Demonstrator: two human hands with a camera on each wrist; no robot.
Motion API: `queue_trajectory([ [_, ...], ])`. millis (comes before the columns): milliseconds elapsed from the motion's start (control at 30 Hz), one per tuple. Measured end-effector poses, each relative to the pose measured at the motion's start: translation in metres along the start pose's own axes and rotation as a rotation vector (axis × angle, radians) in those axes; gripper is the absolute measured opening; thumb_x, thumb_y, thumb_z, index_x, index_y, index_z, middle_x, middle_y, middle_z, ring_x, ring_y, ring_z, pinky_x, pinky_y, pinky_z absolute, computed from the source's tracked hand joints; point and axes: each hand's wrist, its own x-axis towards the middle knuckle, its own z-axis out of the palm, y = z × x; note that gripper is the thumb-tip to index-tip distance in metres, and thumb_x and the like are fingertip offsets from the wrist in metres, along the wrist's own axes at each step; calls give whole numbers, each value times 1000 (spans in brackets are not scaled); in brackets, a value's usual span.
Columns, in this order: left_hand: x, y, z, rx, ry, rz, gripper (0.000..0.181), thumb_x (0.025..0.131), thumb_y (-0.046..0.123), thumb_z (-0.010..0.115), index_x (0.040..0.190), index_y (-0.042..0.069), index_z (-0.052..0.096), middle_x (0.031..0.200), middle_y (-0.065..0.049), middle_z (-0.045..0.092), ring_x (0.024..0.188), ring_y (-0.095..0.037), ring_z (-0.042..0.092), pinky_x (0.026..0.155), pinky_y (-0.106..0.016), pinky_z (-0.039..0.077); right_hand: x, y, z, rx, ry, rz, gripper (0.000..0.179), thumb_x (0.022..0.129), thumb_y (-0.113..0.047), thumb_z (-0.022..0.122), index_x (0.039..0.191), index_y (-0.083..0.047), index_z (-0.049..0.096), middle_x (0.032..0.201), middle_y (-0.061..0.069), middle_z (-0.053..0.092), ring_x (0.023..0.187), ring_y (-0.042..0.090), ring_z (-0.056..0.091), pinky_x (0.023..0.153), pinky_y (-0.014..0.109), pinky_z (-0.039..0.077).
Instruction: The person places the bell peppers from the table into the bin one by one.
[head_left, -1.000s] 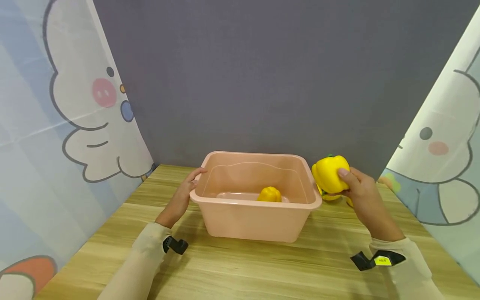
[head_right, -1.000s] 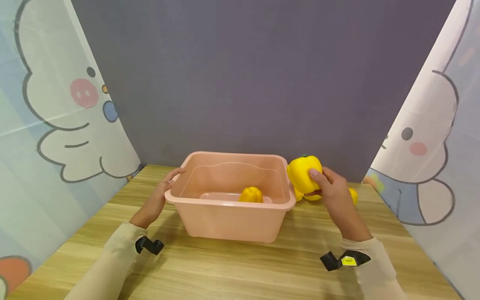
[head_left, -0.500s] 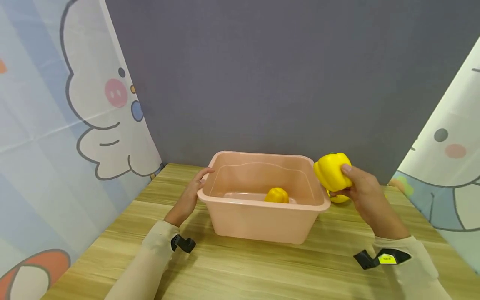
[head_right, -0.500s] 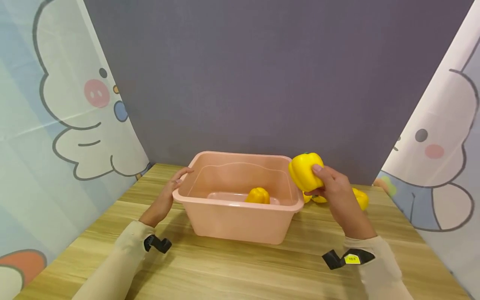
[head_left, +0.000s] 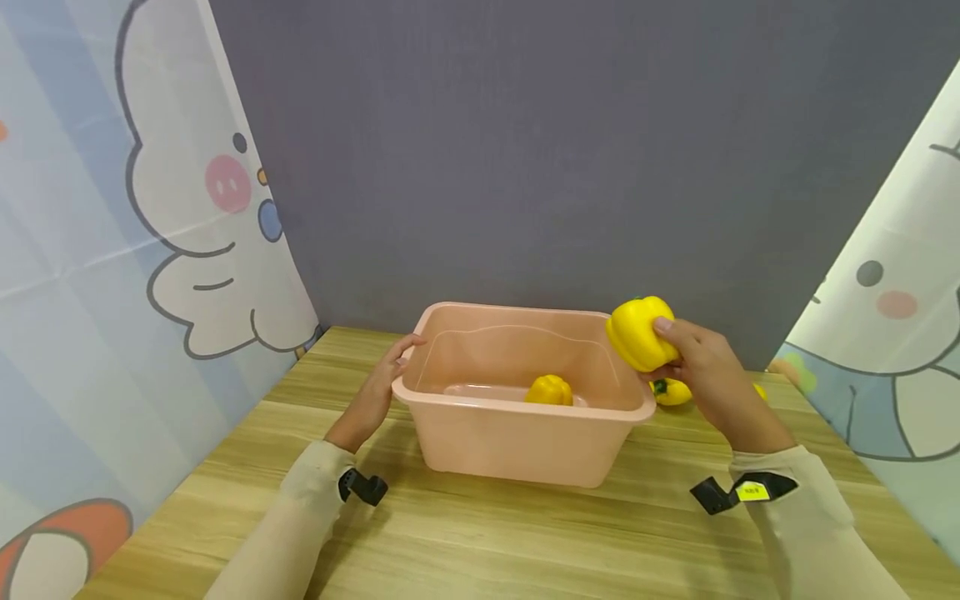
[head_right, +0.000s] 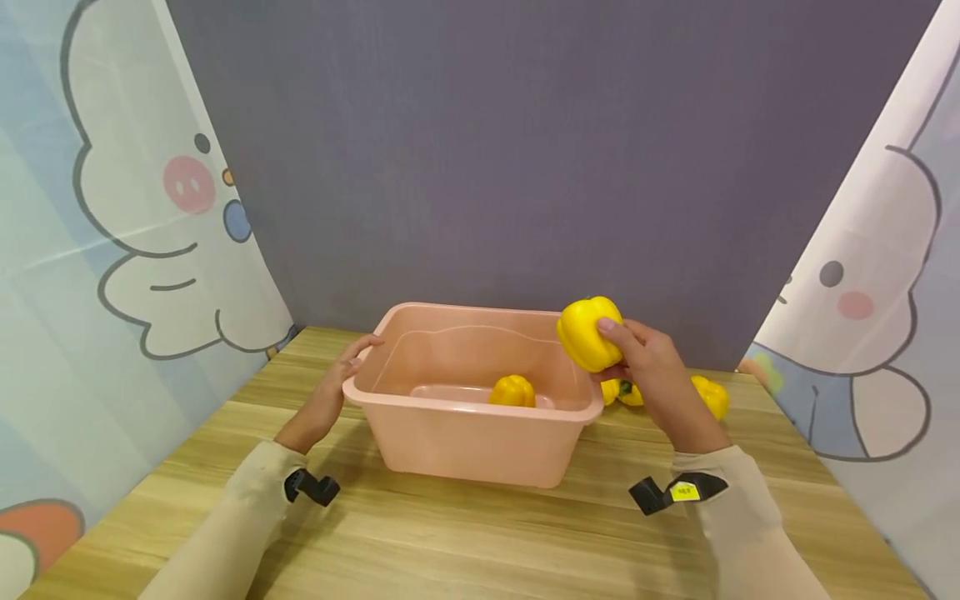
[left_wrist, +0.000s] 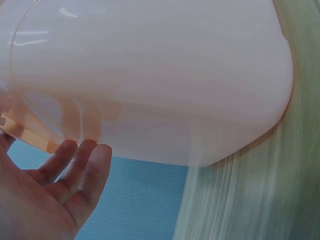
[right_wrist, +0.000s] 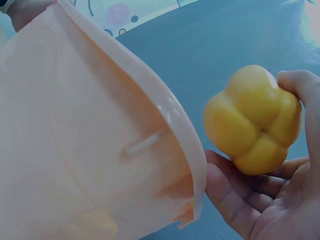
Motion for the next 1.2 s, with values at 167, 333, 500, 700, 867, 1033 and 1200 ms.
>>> queue_trajectory([
  [167,0,1,-1,-18,-17,3,48,105,26,34,148,4,35,127,-27,57,110,-27,60,90,-42,50,4,-2,2,-17,-10,13,57,106,-43,45,127,10,51,105,14,57,78,25,68,74,32,57],
  [333,1,-2,-1,-12,-17,12,49,105,26,33,148,4,35,140,-25,48,117,-30,55,94,-44,48,8,-4,8,-42,-35,1,56,105,-43,47,124,10,53,104,18,56,75,27,68,72,33,58],
  [500,1,-3,-1,-21,-20,-1,51,104,29,32,148,3,35,157,-17,28,135,-37,37,100,-40,40,14,-7,14,-64,-62,19,59,104,-46,50,123,10,55,104,21,56,76,31,68,70,35,58],
  [700,1,-2,-1,-40,-22,4,51,104,28,33,148,1,35,158,-17,26,135,-40,35,98,-33,41,21,-11,18,-113,-86,65,65,100,-53,52,129,5,54,106,22,57,77,35,64,66,38,58],
  [867,1,-1,-1,-36,-10,4,49,104,25,33,147,2,36,155,-18,31,129,-43,40,95,-30,44,27,-14,19,-172,-127,91,63,99,-55,55,126,2,58,104,21,59,79,37,63,66,39,58],
  [1033,1,-1,0,-29,-6,-3,50,104,26,33,147,1,36,155,-18,31,129,-40,41,95,-31,43,31,-19,17,-247,-189,121,61,97,-56,56,124,-1,60,102,18,60,73,34,64,66,40,58],
  [1200,1,0,0,-42,-5,-8,50,104,26,34,147,2,36,156,-17,31,131,-44,39,96,-33,43,35,-24,16,-297,-253,107,57,97,-54,57,121,-3,60,96,17,61,66,33,65,63,42,57],
])
